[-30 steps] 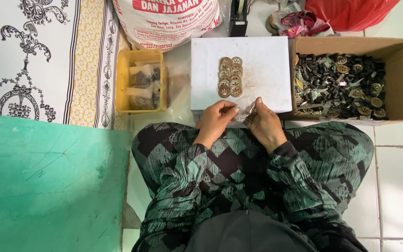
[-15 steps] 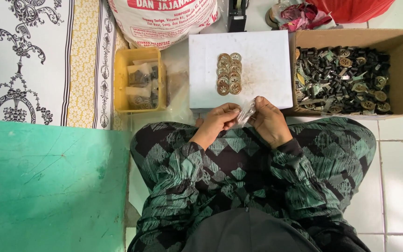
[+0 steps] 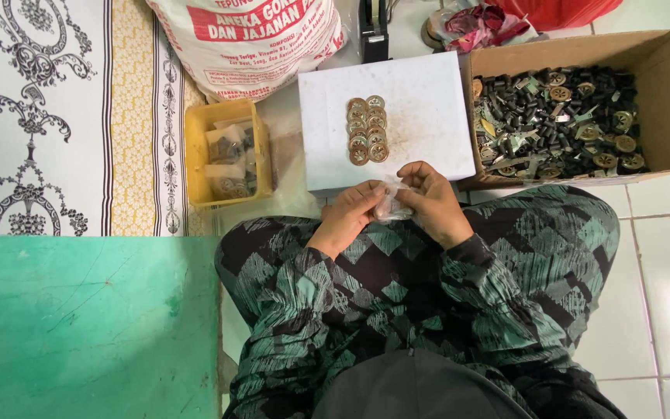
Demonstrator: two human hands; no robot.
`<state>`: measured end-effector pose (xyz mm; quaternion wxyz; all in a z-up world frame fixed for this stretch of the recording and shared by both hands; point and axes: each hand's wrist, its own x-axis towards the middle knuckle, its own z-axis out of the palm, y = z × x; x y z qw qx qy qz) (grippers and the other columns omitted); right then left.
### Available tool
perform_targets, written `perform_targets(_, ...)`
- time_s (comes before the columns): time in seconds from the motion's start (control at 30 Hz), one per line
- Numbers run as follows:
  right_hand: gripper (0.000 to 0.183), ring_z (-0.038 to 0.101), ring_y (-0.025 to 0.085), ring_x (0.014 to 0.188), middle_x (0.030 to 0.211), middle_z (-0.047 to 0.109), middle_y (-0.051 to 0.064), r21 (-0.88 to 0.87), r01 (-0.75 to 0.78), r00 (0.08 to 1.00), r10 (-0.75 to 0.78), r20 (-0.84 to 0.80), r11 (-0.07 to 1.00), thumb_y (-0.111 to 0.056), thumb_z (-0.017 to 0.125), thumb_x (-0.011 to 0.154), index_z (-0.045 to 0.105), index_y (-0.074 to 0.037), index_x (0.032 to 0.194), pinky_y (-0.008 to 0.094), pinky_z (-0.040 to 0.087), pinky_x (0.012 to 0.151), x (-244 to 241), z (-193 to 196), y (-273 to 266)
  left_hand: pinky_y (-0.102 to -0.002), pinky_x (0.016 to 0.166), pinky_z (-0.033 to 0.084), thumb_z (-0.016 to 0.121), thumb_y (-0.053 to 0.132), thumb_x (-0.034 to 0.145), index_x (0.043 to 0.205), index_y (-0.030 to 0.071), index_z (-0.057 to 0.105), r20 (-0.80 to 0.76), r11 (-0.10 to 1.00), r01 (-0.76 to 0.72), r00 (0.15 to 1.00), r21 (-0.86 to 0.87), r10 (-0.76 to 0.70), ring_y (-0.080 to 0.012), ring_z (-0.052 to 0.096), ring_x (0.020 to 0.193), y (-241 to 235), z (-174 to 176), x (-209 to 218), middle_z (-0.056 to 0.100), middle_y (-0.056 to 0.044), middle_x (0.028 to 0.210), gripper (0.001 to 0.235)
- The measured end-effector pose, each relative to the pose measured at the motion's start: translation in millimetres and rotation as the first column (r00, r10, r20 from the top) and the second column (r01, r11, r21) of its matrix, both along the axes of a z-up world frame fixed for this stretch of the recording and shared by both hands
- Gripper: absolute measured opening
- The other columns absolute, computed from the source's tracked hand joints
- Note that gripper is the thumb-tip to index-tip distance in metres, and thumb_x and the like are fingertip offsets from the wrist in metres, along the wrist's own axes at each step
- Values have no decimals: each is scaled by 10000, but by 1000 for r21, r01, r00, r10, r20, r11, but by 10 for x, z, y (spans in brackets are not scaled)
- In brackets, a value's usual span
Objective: The person sorts small metallic buttons from a cardboard box onto a white surface, then places them into a clear plastic bag. They handle the buttons one by one, arranging them neatly before bagging them.
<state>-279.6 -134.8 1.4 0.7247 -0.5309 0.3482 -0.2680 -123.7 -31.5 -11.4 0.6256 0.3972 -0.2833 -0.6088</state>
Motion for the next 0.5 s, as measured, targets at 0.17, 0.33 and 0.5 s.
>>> perform_targets(0.17, 348, 623, 254, 831, 996, 544, 111, -484, 81, 970, -181, -163, 871, 16, 798, 857, 629, -11, 1160, 371, 525, 697, -65, 522, 174, -304, 818, 530, 605, 294, 1086, 1193, 64, 648, 110, 998, -55, 993, 23, 52, -104, 628, 808, 19, -176, 93, 680, -49, 808, 257)
perform_targets(0.33, 324, 650, 331, 998, 1022, 584, 82, -785, 19, 982, -158, -101, 619, -106, 846, 876, 630, -67, 1115, 436, 538, 854, -125, 471, 280, -326, 861, 567, 624, 315, 1071, 1262, 71, 626, 130, 992, -120, 985, 40, 114, -147, 681, 882, 13, -118, 97, 728, -81, 897, 310)
perform_targets(0.5, 348, 698, 299, 912, 895, 699, 89, -768, -152, 938, -155, -311, 622, -123, 873, 826, 647, -45, 1078, 460, 489, 948, -117, 419, 313, -379, 929, 545, 603, 269, 1083, 1112, 96, 749, 441, 968, -205, 862, -148, 250, -165, 679, 1055, 37, -53, 53, 715, -58, 996, 228)
